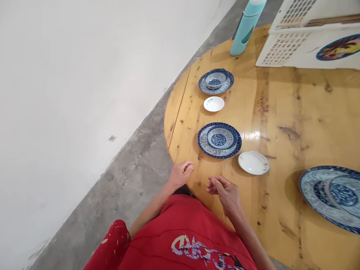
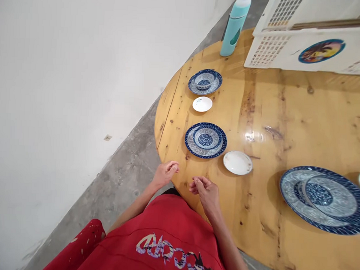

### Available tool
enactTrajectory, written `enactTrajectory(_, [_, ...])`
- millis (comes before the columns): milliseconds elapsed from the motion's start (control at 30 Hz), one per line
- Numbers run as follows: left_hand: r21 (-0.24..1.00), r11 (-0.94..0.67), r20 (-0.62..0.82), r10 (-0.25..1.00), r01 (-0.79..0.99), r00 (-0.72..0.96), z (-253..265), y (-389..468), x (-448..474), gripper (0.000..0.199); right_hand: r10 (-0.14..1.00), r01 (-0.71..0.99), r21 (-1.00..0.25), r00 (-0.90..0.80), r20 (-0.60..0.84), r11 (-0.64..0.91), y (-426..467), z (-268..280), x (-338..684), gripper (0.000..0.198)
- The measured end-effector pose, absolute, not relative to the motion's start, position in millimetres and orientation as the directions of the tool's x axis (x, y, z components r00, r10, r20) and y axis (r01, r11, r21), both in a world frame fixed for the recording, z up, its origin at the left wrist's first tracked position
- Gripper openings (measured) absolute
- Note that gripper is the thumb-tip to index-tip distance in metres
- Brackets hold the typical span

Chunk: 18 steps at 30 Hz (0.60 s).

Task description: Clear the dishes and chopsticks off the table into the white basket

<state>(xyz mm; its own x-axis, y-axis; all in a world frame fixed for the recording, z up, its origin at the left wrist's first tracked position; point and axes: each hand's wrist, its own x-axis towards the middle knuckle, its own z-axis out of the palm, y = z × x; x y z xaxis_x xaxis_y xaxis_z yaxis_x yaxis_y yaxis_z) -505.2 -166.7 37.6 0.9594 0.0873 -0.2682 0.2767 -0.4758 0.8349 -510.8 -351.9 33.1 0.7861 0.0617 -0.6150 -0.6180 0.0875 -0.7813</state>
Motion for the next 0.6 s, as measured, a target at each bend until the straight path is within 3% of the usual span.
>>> enactTrajectory(233, [0.867, -0.39, -0.28, 0.131, 0.309, 0.951, 34.5, -172.3, -481.3, 0.027, 0.055, -0.642, -0.747, 0.763, -0.644, 0.171, -361.1, 30.1, -498.8, 0.06])
enactTrajectory(433, [0.878, -0.375, -0.282, 0.097, 0.297, 0.954, 24.5, -161.3, -434.9, 0.024, -0.089, -0.611, -0.754, 0.76, -0.644, 0.241, -364.6, 23.6, -476.8, 0.06])
enactTrajectory(600, [0.903, -0.381, -0.204, 0.024, 0.197, 0.979, 24.3, -136.2, -362.7, 0.024, -0.26, -0.569, -0.789, 0.746, -0.614, 0.232, -360.4, 16.3, -449.8, 0.053])
